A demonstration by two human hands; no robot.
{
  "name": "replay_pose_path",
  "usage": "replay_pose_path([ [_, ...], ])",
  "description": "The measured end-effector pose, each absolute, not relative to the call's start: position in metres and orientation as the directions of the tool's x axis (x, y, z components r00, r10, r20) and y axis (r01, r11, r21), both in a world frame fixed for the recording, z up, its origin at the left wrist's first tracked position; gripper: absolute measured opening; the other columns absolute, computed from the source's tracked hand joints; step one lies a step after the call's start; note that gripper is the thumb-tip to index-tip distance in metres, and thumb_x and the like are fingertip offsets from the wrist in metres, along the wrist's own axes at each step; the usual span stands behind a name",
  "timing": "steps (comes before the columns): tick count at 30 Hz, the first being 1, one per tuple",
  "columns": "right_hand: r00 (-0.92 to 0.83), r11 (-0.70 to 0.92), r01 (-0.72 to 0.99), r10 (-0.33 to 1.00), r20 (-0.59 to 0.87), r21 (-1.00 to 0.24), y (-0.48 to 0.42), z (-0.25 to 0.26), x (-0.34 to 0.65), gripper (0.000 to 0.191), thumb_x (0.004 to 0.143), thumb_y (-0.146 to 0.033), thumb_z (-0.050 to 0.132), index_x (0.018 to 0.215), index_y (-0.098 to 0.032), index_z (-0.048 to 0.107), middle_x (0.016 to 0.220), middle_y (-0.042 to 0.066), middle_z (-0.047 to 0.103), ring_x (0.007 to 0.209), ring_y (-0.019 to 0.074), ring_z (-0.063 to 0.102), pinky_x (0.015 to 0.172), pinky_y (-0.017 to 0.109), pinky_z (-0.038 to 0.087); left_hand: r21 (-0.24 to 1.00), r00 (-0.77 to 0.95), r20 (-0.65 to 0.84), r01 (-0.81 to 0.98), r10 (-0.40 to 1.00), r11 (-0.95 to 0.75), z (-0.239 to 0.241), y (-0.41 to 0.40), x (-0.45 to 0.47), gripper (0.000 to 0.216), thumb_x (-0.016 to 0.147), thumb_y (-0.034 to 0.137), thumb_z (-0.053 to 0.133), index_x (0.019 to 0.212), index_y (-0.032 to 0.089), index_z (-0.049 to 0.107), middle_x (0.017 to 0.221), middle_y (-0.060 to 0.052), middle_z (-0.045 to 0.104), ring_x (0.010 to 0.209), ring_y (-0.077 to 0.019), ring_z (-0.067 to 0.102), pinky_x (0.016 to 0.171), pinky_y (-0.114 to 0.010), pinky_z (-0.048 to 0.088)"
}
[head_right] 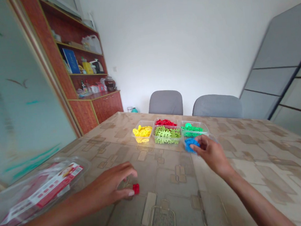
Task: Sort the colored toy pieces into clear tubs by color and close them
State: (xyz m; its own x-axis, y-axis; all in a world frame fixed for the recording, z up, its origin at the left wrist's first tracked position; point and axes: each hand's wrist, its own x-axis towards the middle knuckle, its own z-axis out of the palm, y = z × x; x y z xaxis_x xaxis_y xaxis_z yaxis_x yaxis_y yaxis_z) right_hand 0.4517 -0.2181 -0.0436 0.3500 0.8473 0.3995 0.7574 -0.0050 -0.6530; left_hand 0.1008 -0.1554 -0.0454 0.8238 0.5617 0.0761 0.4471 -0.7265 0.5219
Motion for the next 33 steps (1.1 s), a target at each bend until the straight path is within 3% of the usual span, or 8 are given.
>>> replay_pose_path([
  [4, 0.483, -0.165, 0.770, 0.783, 0.393, -0.617, -0.188, -0.041, 0.506, 0.021, 0.065, -0.042, 0.061, 0.069, -0.021, 0.059, 0.053, 0.000, 0.060, 0.047, 0.0171, 0.056, 0.046, 0.026, 0.038, 0.530, 0.819, -0.067, 0.513, 0.570, -0.675, -0.053, -0.159, 0.088, 0.040, 0.067, 0.027, 0.073, 0.102, 0.026, 0.056, 0.098, 0.003, 0.055, 0.085, -0.0162, 0.052, 0.069, -0.022, 0.036],
  [8, 0.518, -0.222, 0.783, 0.750, 0.411, -0.582, -0.185, -0.044, 0.513, 0.015, 0.064, -0.036, 0.057, 0.064, -0.021, 0.060, 0.056, 0.002, 0.063, 0.053, 0.0203, 0.058, 0.051, 0.029, 0.038, 0.589, 0.824, -0.054, 0.483, 0.564, -0.648, -0.066, -0.158, 0.087, 0.032, 0.070, 0.014, 0.064, 0.099, 0.025, 0.056, 0.094, 0.004, 0.056, 0.079, -0.0131, 0.052, 0.066, -0.021, 0.035],
  [12, 0.437, -0.127, 0.806, 0.787, 0.436, -0.578, -0.194, -0.046, 0.484, 0.023, 0.069, -0.039, 0.050, 0.076, -0.020, 0.062, 0.068, 0.005, 0.065, 0.064, 0.0219, 0.060, 0.058, 0.031, 0.041, 0.633, 0.816, 0.011, 0.441, 0.577, -0.636, -0.077, -0.151, 0.092, 0.016, 0.076, 0.013, 0.057, 0.089, 0.021, 0.057, 0.085, 0.003, 0.058, 0.074, -0.0125, 0.053, 0.064, -0.020, 0.035],
  [18, 0.055, 0.162, 0.750, 0.951, 0.304, -0.641, -0.215, -0.068, 0.381, 0.023, 0.080, -0.040, 0.048, 0.075, -0.021, 0.061, 0.061, -0.001, 0.060, 0.057, 0.0144, 0.056, 0.052, 0.022, 0.043, 0.701, 0.768, 0.039, 0.435, 0.639, -0.566, -0.080, -0.146, 0.109, 0.007, 0.077, 0.014, 0.055, 0.078, 0.016, 0.061, 0.072, 0.002, 0.062, 0.066, -0.0117, 0.055, 0.060, -0.019, 0.035],
  [22, -0.178, 0.259, 0.636, 0.966, 0.188, -0.727, -0.226, -0.080, 0.321, 0.022, 0.079, -0.027, 0.059, 0.101, -0.021, 0.060, 0.083, 0.001, 0.066, 0.061, 0.0117, 0.055, 0.054, 0.020, 0.040, 0.754, 0.757, 0.090, 0.373, 0.647, -0.540, -0.080, -0.147, 0.121, 0.010, 0.074, 0.011, 0.054, 0.077, 0.015, 0.062, 0.070, 0.002, 0.063, 0.063, -0.0113, 0.055, 0.059, -0.019, 0.036],
  [28, -0.163, 0.262, 0.620, 0.965, 0.205, -0.739, -0.226, -0.085, 0.299, 0.009, 0.078, -0.012, 0.056, 0.083, -0.018, 0.060, 0.072, -0.002, 0.060, 0.063, 0.0114, 0.053, 0.057, 0.020, 0.038, 0.794, 0.736, 0.144, 0.313, 0.661, -0.521, -0.086, -0.147, 0.133, 0.007, 0.073, 0.011, 0.055, 0.075, 0.015, 0.061, 0.066, 0.002, 0.061, 0.061, -0.0105, 0.053, 0.058, -0.018, 0.037],
  [33, -0.073, 0.234, 0.738, 0.960, 0.270, -0.633, -0.209, -0.083, 0.327, 0.007, 0.080, -0.013, 0.056, 0.083, -0.019, 0.059, 0.069, -0.003, 0.061, 0.058, 0.0113, 0.055, 0.054, 0.020, 0.040, 0.785, 0.704, 0.165, 0.331, 0.691, -0.524, -0.095, -0.147, 0.133, 0.013, 0.073, 0.013, 0.057, 0.085, 0.017, 0.062, 0.073, 0.002, 0.062, 0.067, -0.0116, 0.055, 0.062, -0.019, 0.039],
])
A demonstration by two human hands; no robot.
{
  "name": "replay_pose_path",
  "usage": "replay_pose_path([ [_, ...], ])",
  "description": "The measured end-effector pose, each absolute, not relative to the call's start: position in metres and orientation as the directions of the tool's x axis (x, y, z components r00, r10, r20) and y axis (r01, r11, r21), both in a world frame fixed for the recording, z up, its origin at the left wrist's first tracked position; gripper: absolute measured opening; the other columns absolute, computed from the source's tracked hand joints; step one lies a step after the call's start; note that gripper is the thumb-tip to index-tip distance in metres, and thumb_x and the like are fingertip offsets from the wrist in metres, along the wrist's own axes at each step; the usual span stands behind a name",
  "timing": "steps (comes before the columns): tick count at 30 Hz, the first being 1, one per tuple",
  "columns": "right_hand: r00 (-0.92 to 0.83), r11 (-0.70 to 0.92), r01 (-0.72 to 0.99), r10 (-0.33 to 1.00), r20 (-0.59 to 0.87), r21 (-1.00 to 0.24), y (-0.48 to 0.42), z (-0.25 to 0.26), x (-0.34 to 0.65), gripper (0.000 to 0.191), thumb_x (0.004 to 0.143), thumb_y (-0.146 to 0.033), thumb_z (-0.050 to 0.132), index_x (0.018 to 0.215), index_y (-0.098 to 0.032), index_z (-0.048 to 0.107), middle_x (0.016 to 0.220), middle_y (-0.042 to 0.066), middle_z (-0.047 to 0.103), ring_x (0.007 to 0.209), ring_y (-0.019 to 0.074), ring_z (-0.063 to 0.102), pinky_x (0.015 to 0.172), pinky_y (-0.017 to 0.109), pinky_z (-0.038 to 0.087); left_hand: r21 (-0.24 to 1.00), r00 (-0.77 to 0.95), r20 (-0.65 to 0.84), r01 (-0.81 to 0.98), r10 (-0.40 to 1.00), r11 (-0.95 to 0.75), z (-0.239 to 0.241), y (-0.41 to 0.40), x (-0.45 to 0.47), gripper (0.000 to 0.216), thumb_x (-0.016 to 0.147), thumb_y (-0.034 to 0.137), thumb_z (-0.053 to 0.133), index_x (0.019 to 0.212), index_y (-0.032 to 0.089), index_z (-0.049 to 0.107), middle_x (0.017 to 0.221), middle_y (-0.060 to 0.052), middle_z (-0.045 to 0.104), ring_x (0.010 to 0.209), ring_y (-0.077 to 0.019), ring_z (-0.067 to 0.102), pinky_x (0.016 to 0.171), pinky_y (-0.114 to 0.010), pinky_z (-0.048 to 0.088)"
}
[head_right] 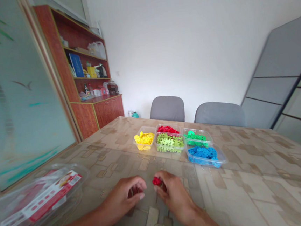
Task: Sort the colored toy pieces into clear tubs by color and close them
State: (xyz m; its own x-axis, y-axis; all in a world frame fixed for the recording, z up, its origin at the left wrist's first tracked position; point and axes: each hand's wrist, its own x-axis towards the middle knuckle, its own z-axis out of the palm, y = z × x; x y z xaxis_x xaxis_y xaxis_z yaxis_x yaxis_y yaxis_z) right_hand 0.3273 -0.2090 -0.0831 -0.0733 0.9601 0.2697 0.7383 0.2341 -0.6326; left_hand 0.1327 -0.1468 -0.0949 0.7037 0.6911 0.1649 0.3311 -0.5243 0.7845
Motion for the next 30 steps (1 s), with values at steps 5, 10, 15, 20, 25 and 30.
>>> replay_pose_path([
  [5, 0.121, 0.111, 0.816, 0.927, 0.356, -0.567, -0.148, -0.056, 0.385, 0.010, 0.085, -0.017, 0.057, 0.094, -0.017, 0.061, 0.076, 0.000, 0.064, 0.064, 0.0140, 0.059, 0.064, 0.028, 0.049, 0.753, 0.687, 0.149, 0.387, 0.711, -0.532, -0.099, -0.151, 0.133, 0.013, 0.080, 0.015, 0.051, 0.086, 0.018, 0.061, 0.080, 0.001, 0.062, 0.071, -0.0119, 0.055, 0.066, -0.019, 0.040],
  [10, 0.242, 0.060, 0.807, 0.874, 0.422, -0.587, -0.091, -0.021, 0.425, 0.030, 0.091, -0.032, 0.055, 0.117, -0.018, 0.055, 0.119, 0.007, 0.058, 0.097, 0.0206, 0.061, 0.081, 0.041, 0.052, 0.685, 0.740, 0.140, 0.408, 0.658, -0.604, -0.099, -0.152, 0.134, 0.016, 0.078, 0.013, 0.051, 0.088, 0.021, 0.061, 0.085, 0.001, 0.062, 0.074, -0.0132, 0.055, 0.068, -0.021, 0.039],
  [15, 0.266, 0.070, 0.775, 0.865, 0.426, -0.628, -0.083, -0.025, 0.436, 0.030, 0.091, -0.031, 0.056, 0.118, -0.018, 0.055, 0.119, 0.007, 0.058, 0.097, 0.0207, 0.061, 0.081, 0.041, 0.052, 0.673, 0.761, 0.141, 0.395, 0.633, -0.625, -0.107, -0.148, 0.130, 0.017, 0.075, 0.013, 0.053, 0.088, 0.023, 0.059, 0.084, 0.001, 0.061, 0.075, -0.0145, 0.055, 0.069, -0.022, 0.039],
  [20, 0.208, 0.119, 0.754, 0.890, 0.407, -0.646, -0.128, -0.059, 0.423, 0.023, 0.092, -0.034, 0.049, 0.097, -0.017, 0.063, 0.074, 0.001, 0.064, 0.064, 0.0155, 0.060, 0.061, 0.030, 0.051, 0.701, 0.763, 0.140, 0.374, 0.631, -0.607, -0.108, -0.148, 0.129, 0.017, 0.076, 0.012, 0.052, 0.087, 0.023, 0.059, 0.083, 0.003, 0.060, 0.074, -0.0132, 0.054, 0.068, -0.021, 0.037],
  [25, 0.193, 0.178, 0.746, 0.865, 0.463, -0.642, -0.177, -0.077, 0.406, 0.028, 0.089, -0.040, 0.046, 0.091, -0.018, 0.065, 0.075, 0.004, 0.065, 0.061, 0.0178, 0.058, 0.058, 0.029, 0.047, 0.720, 0.726, 0.157, 0.380, 0.669, -0.581, -0.103, -0.150, 0.129, 0.015, 0.080, 0.013, 0.049, 0.086, 0.021, 0.060, 0.083, 0.002, 0.061, 0.073, -0.0130, 0.054, 0.068, -0.020, 0.039],
  [30, 0.148, 0.208, 0.733, 0.881, 0.450, -0.648, -0.179, -0.088, 0.395, 0.027, 0.089, -0.036, 0.045, 0.087, -0.020, 0.066, 0.073, 0.003, 0.067, 0.061, 0.0188, 0.060, 0.057, 0.028, 0.047, 0.674, 0.688, 0.280, 0.356, 0.670, -0.648, -0.101, -0.146, 0.127, 0.021, 0.083, 0.015, 0.049, 0.100, 0.022, 0.058, 0.104, -0.003, 0.062, 0.097, -0.0173, 0.056, 0.086, -0.026, 0.042],
])
